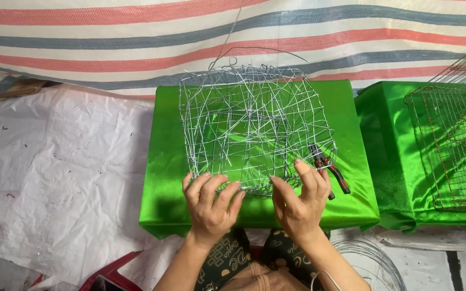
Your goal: Assembling a wire mesh cage using pliers to cut and bend wire components.
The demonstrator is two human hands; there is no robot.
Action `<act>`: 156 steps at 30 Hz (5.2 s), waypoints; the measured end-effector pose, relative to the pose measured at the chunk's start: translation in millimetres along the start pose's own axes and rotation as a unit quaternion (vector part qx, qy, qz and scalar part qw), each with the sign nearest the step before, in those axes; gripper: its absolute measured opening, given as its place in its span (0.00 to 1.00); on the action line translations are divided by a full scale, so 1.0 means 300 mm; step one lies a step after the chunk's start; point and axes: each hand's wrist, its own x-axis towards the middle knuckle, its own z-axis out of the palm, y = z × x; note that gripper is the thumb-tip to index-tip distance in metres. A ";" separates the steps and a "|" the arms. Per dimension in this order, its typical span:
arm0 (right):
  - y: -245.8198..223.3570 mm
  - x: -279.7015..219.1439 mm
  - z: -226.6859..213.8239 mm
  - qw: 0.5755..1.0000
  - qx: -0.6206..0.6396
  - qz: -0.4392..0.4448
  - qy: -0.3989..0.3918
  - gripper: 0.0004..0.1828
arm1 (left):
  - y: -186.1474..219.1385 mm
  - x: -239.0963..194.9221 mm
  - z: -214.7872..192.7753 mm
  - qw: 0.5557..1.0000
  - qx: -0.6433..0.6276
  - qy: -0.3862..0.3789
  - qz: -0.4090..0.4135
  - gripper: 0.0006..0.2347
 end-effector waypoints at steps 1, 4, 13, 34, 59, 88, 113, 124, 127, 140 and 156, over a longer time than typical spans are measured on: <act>-0.003 0.005 0.000 1.000 0.000 0.000 0.001 0.13 | 0.004 0.002 -0.005 1.000 0.000 0.001 0.001 0.09; -0.009 0.013 -0.013 1.000 -0.024 0.015 -0.006 0.04 | 0.018 0.002 -0.014 1.000 -0.005 -0.011 -0.013 0.08; 0.049 -0.017 0.003 0.996 0.081 0.028 0.013 0.09 | -0.009 -0.039 0.003 1.000 0.003 -0.024 -0.004 0.08; 0.243 0.040 -0.020 0.994 0.101 0.013 -0.045 0.15 | 0.099 0.055 -0.007 0.993 0.108 -0.034 -0.037 0.10; 0.096 0.202 -0.002 0.993 -0.014 0.105 -0.043 0.06 | 0.076 0.092 0.037 0.988 0.126 -0.089 -0.007 0.12; 0.156 0.183 -0.059 0.993 0.008 0.095 -0.073 0.10 | -0.053 0.518 0.183 0.923 -0.052 -0.334 0.184 0.16; 0.585 -0.392 0.127 0.833 -0.162 0.359 -0.389 0.17 | -0.099 0.468 0.202 0.943 -0.076 -0.273 0.175 0.13; 0.714 -0.442 0.041 0.853 0.069 0.471 -0.213 0.12 | -0.092 0.487 0.186 0.939 -0.073 -0.280 0.185 0.14; 0.683 -0.351 -0.056 0.752 0.183 0.619 -0.133 0.11 | -0.105 0.475 0.194 0.916 -0.065 -0.354 0.179 0.22; 0.454 -0.054 -0.248 0.507 0.708 0.427 -0.243 0.13 | -0.069 0.526 0.163 0.918 -0.057 -0.341 0.194 0.16; 0.339 0.364 -0.332 0.773 0.243 0.220 -0.543 0.15 | -0.095 0.494 0.193 0.911 -0.081 -0.367 0.170 0.18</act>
